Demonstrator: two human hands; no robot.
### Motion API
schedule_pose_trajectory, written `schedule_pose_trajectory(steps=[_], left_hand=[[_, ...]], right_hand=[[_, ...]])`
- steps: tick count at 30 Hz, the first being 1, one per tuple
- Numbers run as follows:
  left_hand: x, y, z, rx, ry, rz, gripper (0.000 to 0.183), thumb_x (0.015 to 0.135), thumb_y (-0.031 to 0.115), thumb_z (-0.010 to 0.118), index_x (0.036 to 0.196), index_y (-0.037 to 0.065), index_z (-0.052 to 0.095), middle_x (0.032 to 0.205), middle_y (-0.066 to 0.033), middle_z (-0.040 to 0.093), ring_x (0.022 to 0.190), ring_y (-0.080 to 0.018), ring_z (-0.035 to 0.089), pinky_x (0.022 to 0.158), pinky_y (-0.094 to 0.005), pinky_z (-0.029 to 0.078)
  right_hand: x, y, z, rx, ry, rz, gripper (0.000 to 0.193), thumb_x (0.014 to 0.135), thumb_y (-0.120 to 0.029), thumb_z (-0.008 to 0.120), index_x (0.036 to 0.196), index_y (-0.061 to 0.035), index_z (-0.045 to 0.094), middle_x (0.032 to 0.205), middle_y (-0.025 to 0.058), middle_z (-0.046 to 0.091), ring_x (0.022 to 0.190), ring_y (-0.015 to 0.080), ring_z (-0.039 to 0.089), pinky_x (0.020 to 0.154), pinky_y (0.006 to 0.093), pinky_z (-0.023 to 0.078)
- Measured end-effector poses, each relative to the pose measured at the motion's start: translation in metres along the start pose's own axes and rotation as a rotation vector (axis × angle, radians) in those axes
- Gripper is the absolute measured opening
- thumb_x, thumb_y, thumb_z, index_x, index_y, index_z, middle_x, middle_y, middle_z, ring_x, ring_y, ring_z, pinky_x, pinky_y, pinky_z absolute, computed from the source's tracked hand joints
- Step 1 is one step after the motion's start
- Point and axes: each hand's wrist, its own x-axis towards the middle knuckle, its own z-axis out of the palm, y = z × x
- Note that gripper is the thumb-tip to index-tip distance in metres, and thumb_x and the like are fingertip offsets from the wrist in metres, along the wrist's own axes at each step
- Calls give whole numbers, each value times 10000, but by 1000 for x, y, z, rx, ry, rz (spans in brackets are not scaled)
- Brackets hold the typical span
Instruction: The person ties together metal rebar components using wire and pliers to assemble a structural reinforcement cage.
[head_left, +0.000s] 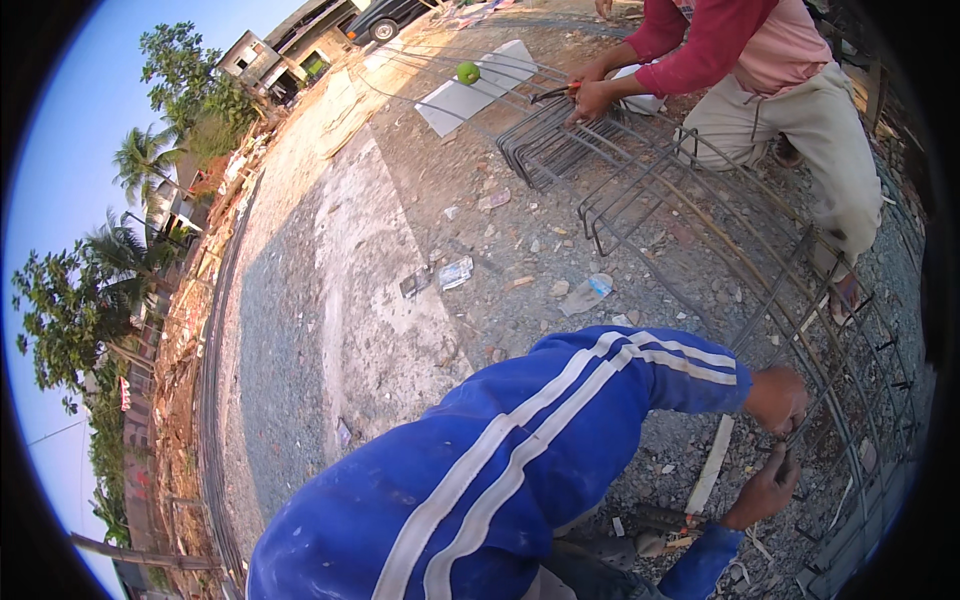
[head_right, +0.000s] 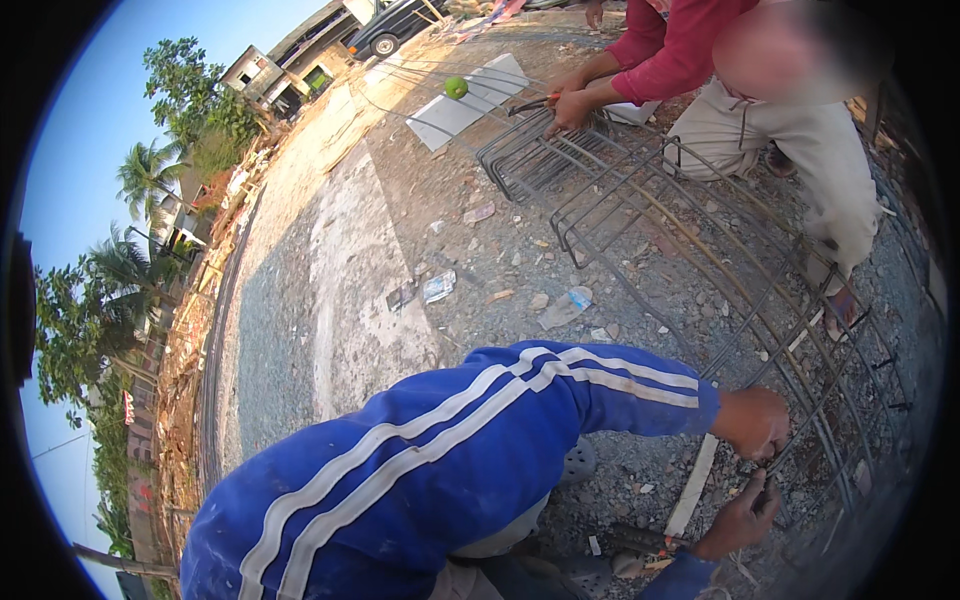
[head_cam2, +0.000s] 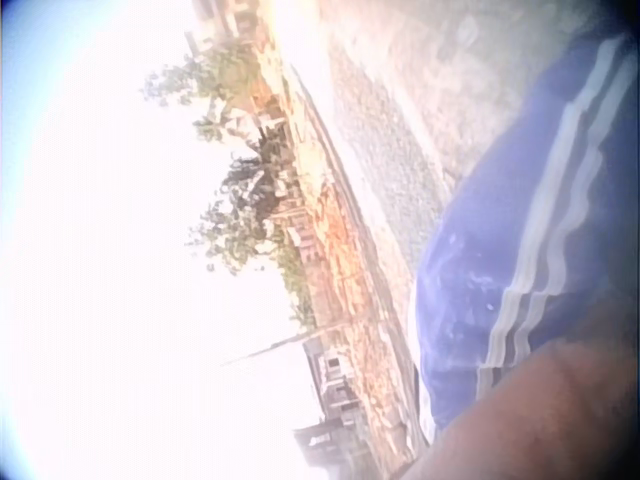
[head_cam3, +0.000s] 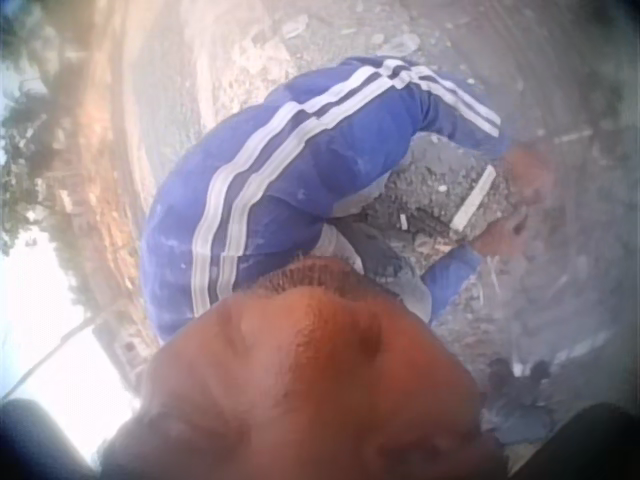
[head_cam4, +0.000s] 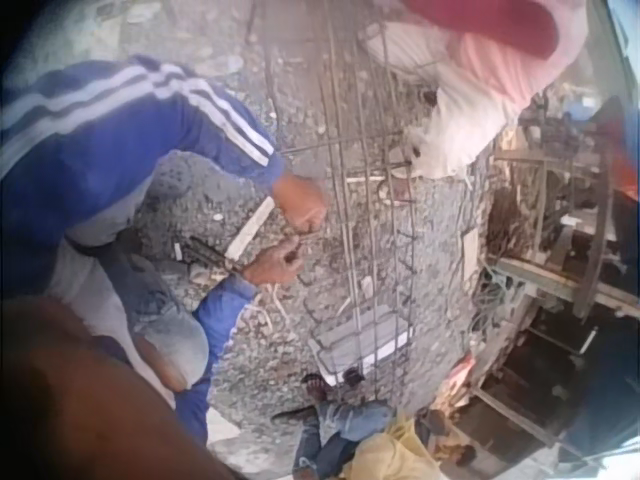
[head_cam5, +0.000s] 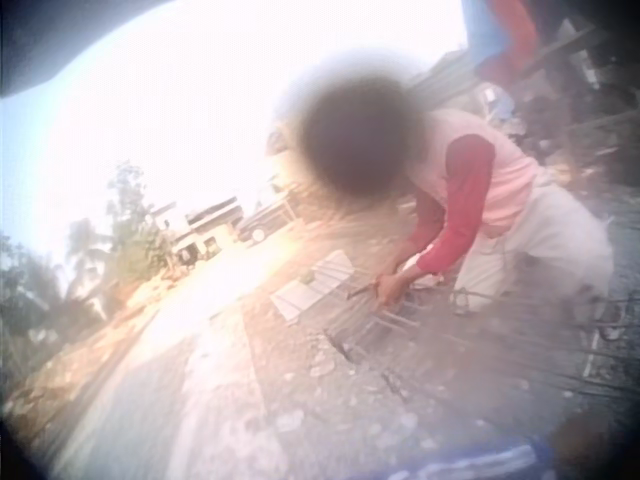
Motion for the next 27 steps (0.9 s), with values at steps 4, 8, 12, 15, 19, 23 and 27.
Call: schedule_pose_trajectory(steps=[4,8,12,15,19,23,27], left_hand=[[1,6,4,19,66,17,208,625,191,683,809,116,745,759,-156,689,737,-360,670,684,-472,533],[7,-8,26,-32,213,-87,189,624,170,694,763,44,720,715,-198,662,699,-378,657,658,-485,530],[4,-6,37,-127,135,-131,211,681,206,673,722,2,704,713,-225,649,695,-390,656,630,-475,529],[-2,3,21,-147,-38,-98,312,764,290,618,722,-8,701,727,-223,655,709,-381,660,625,-473,523],[-1,27,-16,-269,-288,-256,468,853,413,525,707,4,699,709,-178,667,668,-334,650,624,-452,515],[3,16,0,-405,-319,-308,538,896,471,506,758,-10,703,732,-162,679,662,-324,631,660,-444,510],[6,13,-10,-598,-490,-400,581,912,512,490,811,-18,708,759,-169,686,706,-351,637,702,-456,508]], right_hand=[[4,6,2,25,74,22,356,951,-283,636,1075,49,667,984,189,700,882,236,686,741,351,547],[-1,-2,5,-47,36,50,389,948,-325,629,1080,38,672,1000,182,702,907,246,679,762,365,527],[-1,-9,-2,-229,16,43,410,948,-345,608,1117,25,668,1018,173,701,922,279,663,788,397,487],[-1,-3,-1,-310,2,25,456,959,-394,561,1167,1,653,1075,176,687,982,327,652,824,416,479],[8,15,-9,-322,10,-2,450,960,-378,559,1185,1,643,1127,179,674,1016,336,643,855,410,466],[8,27,-1,-404,38,-45,465,964,-396,553,1193,1,636,1133,175,672,1043,336,641,851,424,481],[2,38,0,-447,12,-161,522,936,-458,586,1228,-26,619,1141,155,666,1034,320,648,843,419,502]])
